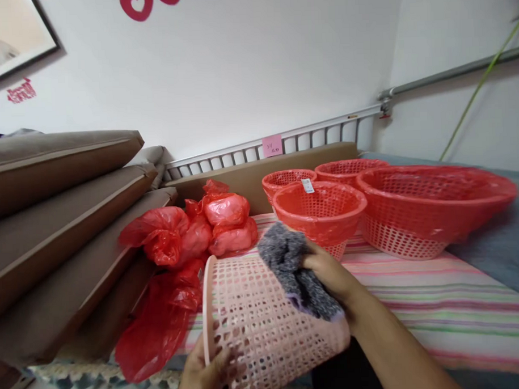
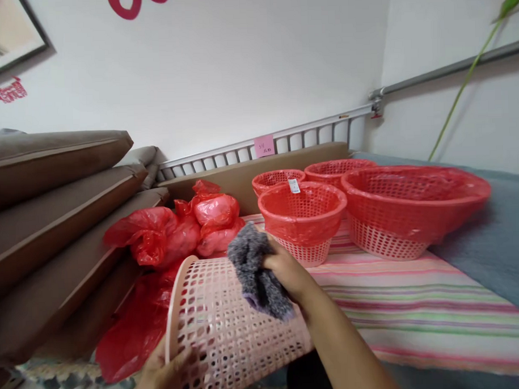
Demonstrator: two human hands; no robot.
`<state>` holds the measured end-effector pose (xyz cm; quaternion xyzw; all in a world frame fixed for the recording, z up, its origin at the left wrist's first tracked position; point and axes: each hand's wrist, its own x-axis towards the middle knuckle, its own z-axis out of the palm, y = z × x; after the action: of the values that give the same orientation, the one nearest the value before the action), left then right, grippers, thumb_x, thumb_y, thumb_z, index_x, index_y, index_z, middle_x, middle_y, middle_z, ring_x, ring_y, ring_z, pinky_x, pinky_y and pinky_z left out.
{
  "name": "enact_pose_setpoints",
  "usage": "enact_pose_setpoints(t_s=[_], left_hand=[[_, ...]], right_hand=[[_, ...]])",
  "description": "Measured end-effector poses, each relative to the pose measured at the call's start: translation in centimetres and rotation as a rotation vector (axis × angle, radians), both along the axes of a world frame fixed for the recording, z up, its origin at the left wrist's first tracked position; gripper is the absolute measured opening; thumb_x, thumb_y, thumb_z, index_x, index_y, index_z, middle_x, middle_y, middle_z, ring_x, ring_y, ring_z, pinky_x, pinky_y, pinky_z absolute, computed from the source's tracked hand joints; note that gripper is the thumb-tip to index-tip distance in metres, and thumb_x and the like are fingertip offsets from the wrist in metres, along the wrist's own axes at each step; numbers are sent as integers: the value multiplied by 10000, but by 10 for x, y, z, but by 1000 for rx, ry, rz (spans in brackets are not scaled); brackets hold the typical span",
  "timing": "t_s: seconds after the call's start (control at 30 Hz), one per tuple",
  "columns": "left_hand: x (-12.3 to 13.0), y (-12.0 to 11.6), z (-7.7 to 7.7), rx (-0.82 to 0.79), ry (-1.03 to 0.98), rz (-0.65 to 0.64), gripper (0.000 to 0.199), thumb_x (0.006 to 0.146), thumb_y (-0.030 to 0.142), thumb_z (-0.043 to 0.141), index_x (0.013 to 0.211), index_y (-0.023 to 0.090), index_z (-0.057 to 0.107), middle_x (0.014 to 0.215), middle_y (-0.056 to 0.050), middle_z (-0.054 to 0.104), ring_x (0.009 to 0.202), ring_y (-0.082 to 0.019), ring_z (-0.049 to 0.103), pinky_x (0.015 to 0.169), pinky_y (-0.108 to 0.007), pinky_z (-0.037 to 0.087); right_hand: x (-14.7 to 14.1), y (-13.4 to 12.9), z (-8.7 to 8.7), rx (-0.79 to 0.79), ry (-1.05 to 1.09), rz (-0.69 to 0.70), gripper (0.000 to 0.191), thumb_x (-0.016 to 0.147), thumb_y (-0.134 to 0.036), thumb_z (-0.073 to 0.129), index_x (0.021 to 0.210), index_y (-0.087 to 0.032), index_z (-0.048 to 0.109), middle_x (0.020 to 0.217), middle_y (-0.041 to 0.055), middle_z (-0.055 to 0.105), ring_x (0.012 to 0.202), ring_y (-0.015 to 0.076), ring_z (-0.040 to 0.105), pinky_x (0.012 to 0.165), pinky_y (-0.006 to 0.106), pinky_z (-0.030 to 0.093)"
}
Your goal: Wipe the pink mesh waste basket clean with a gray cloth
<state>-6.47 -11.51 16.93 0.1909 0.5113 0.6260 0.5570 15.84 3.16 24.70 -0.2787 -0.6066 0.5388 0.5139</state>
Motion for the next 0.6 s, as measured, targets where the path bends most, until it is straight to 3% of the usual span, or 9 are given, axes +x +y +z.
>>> enact_pose_setpoints(t_s=[0.13,0.23,0.33,0.4,0.47,0.53,0.6], left_hand=[[13,8,39,104,-65,43,735,651,244,796,1313,192,483,1094,-138,712,996,-311,678,875,-419,529],[31,20,42,123,-98,67,663,732,269,734,1332,200,460,1143,-144,692,1018,-291,672,919,-425,509],[43,37,32,106,-96,79,603,793,343,675,1336,204,450,1127,-151,699,1019,-284,674,937,-439,496],[44,46,27,96,-82,68,559,817,407,632,1311,190,483,1077,-154,718,1006,-286,679,942,-448,492],[38,53,22,75,-66,56,516,828,451,598,1249,158,549,996,-147,741,996,-282,682,949,-433,490],[27,57,17,78,-17,76,476,811,459,613,1163,140,618,912,-104,757,985,-266,683,951,-382,496],[15,58,11,116,77,133,444,759,454,668,1082,149,665,833,-43,759,954,-248,685,925,-326,515]], right_hand=[[28,-4,-24,100,-44,-413,631,675,-226,550,1303,-217,494,1244,53,605,1239,247,471,1093,464,279],[16,4,-57,213,-230,-558,731,696,-228,526,1406,-193,359,1377,92,489,1290,244,417,1105,468,265],[-10,12,-91,320,-445,-573,659,705,-227,518,1355,-152,439,1351,132,501,1262,275,437,1080,491,313],[-31,8,-103,343,-508,-623,579,711,-206,509,1287,-148,516,1278,136,551,1228,292,455,1064,512,329],[-53,-11,-102,361,-515,-615,562,695,-139,484,1252,-168,551,1213,120,585,1194,286,472,1052,509,343],[-76,-39,-94,416,-484,-491,617,647,-79,472,1243,-212,559,1156,92,606,1151,269,494,1038,486,364],[-97,-65,-84,499,-434,-353,670,601,-122,542,1261,-239,544,1121,86,600,1111,294,498,1018,502,374]])
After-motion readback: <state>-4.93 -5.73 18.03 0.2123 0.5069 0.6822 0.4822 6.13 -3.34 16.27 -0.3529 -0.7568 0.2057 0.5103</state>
